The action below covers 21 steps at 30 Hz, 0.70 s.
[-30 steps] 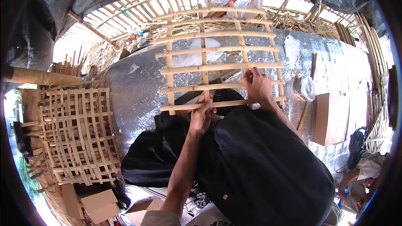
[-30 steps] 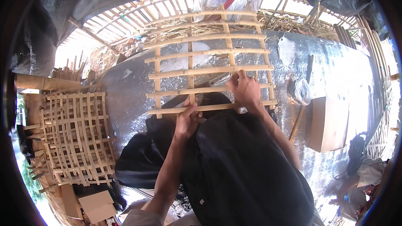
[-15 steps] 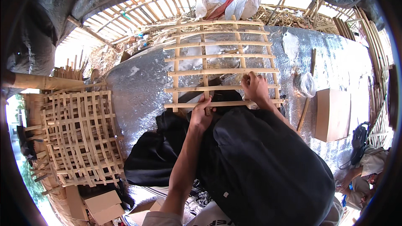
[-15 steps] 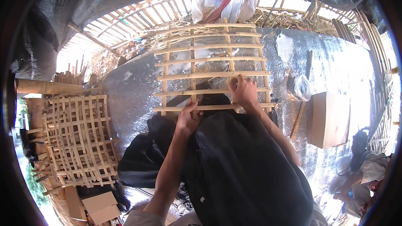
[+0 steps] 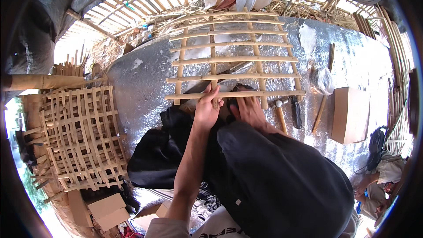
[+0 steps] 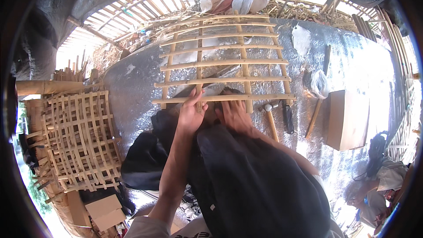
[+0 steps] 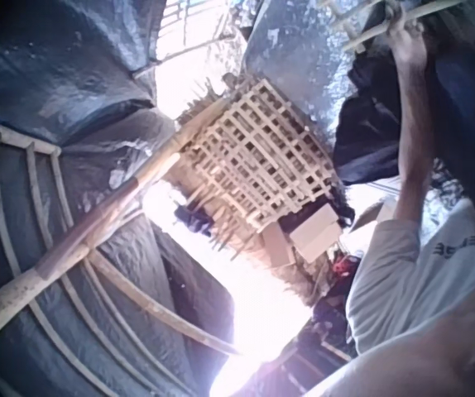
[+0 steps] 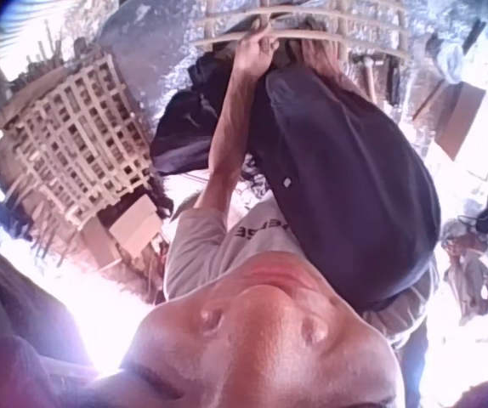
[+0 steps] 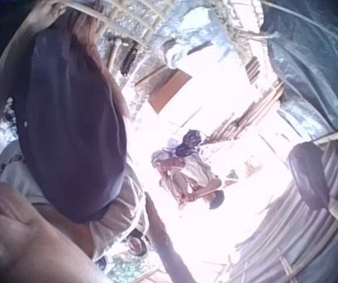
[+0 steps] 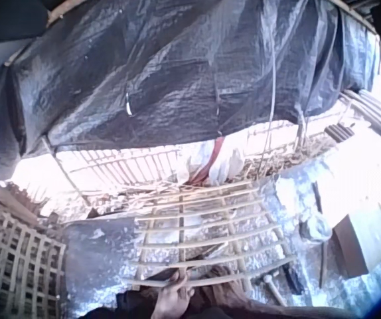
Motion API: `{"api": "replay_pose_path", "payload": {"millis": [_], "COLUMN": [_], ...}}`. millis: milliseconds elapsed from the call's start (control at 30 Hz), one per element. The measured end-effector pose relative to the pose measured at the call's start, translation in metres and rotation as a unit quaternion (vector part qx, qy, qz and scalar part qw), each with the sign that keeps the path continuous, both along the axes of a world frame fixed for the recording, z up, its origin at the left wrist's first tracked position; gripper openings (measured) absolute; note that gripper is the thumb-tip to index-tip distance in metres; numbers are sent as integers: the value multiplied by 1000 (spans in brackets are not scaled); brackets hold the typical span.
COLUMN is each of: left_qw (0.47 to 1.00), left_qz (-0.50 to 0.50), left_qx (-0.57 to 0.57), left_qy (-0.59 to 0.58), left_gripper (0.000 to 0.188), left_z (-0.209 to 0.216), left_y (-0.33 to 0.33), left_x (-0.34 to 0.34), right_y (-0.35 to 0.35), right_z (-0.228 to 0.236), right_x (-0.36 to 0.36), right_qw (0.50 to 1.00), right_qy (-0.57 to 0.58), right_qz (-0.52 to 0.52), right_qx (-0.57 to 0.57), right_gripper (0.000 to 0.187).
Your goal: The person is assembling a bamboo grid by placing thin bamboo strips onto a frame, using a pair of pliers to secure them, and using a hammer to tap the strips into alignment.
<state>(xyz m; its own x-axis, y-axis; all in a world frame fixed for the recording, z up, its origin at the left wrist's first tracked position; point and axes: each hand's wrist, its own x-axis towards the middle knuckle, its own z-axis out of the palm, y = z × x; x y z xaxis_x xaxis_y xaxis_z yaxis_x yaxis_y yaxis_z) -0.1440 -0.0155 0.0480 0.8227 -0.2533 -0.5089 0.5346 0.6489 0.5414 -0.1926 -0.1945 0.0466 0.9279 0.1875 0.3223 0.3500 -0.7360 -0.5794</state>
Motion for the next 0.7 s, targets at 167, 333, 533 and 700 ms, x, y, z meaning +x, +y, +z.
{"api": "replay_pose_path", "payload": {"millis": [167, 333, 533, 700], "left_qw": [1000, 999, 997, 999], "left_qz": [3, -34, -32, 4], "left_qx": [13, -28, 33, 7], "left_qy": [15, 18, -58, 32], "left_gripper": [44, 39, 36, 23], "left_z": [-13, -29, -57, -35], "left_y": [19, -5, 12, -4], "left_x": [-4, 7, -2, 0], "right_y": [10, -10, 17, 25], "right_z": [-42, -73, -74, -49], "right_x": [66, 79, 41, 3], "right_qw": [996, 989, 985, 983], "right_qy": [40, -52, -87, 6], "right_qz": [-77, -138, -116, -133], "right_qx": [-36, -8, -93, -129], "right_gripper": [51, 49, 42, 59]}}
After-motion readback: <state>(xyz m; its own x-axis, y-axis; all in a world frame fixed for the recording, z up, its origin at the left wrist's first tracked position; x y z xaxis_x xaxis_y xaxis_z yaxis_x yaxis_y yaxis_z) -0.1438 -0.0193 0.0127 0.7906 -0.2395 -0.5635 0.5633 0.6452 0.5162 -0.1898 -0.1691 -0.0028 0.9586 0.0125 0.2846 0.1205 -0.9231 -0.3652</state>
